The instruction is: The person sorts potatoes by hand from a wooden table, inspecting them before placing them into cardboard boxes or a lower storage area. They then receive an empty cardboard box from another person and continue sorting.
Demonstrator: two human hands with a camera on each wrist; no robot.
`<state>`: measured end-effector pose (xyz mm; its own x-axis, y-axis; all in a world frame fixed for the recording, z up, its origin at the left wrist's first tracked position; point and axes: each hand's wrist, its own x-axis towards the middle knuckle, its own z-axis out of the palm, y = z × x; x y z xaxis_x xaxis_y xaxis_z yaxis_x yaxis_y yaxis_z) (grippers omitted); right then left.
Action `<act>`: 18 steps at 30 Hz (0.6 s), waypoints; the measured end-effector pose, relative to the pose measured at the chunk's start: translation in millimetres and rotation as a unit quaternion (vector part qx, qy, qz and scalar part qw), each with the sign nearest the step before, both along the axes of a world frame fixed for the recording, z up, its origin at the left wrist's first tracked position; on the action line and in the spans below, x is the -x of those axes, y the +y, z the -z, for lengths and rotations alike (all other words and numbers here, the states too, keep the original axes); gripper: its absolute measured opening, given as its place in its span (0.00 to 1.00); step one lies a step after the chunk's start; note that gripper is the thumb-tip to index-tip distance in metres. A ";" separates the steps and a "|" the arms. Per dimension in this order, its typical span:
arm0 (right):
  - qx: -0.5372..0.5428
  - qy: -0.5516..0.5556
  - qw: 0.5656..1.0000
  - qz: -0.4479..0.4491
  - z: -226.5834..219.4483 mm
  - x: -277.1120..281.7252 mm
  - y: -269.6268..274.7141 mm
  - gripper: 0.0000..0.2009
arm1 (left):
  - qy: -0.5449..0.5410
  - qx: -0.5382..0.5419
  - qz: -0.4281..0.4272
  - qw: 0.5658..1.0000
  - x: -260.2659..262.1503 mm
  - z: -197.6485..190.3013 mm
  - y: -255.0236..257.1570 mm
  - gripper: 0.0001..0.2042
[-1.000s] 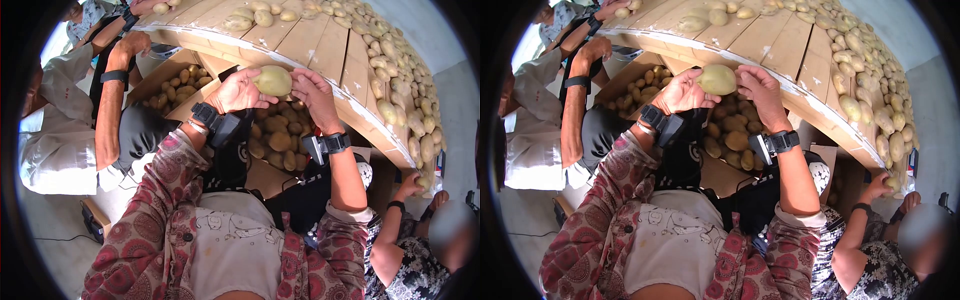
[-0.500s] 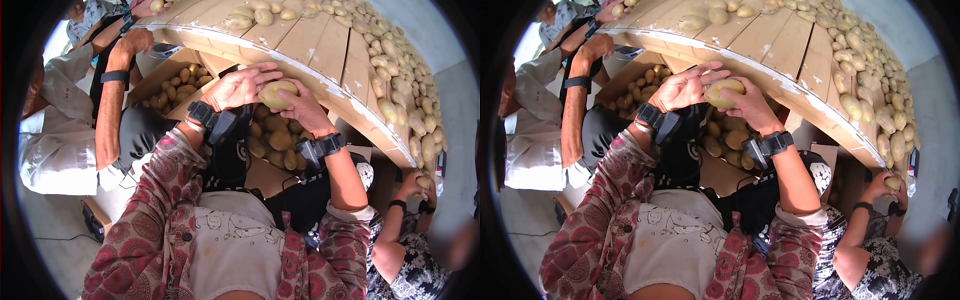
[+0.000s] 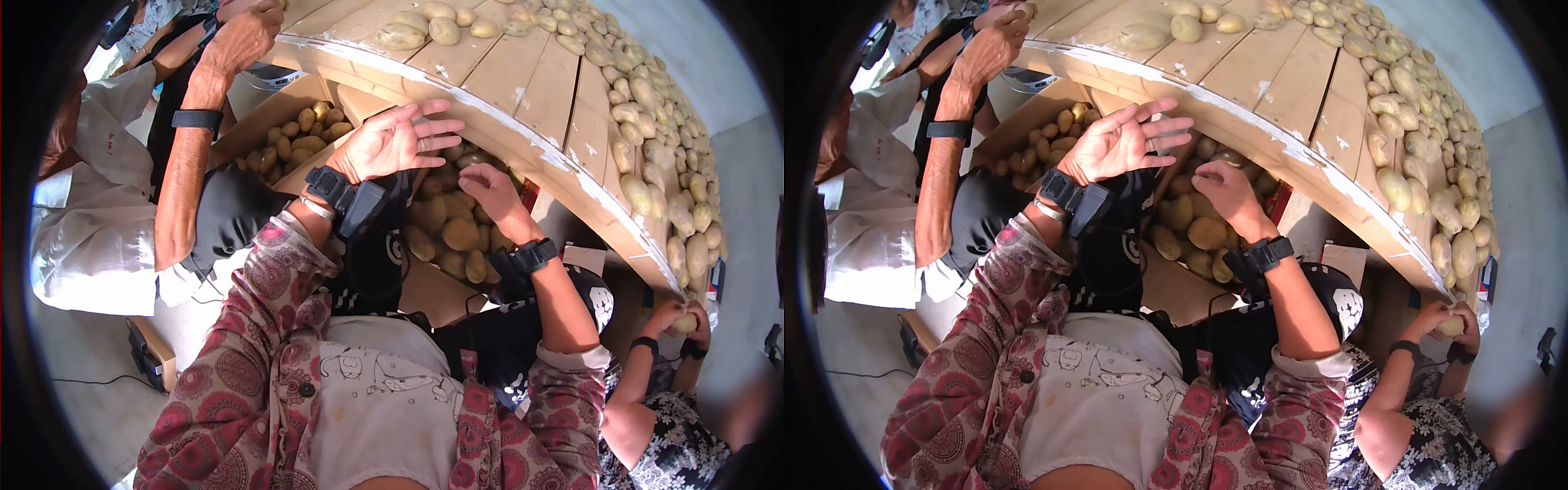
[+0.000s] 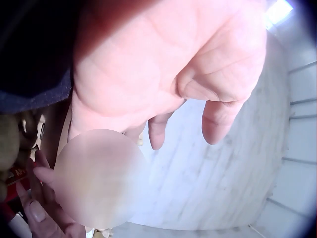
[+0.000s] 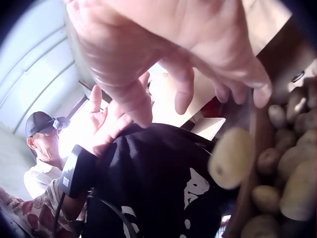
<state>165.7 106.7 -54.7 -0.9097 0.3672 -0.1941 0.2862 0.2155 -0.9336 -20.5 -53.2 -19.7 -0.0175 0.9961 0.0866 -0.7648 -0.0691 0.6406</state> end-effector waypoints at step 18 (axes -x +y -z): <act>0.100 0.116 0.985 0.075 -38.8 22.2 8.5 0.07 | -0.014 0.017 -0.002 1.000 -0.5 -4.0 -1.3 0.24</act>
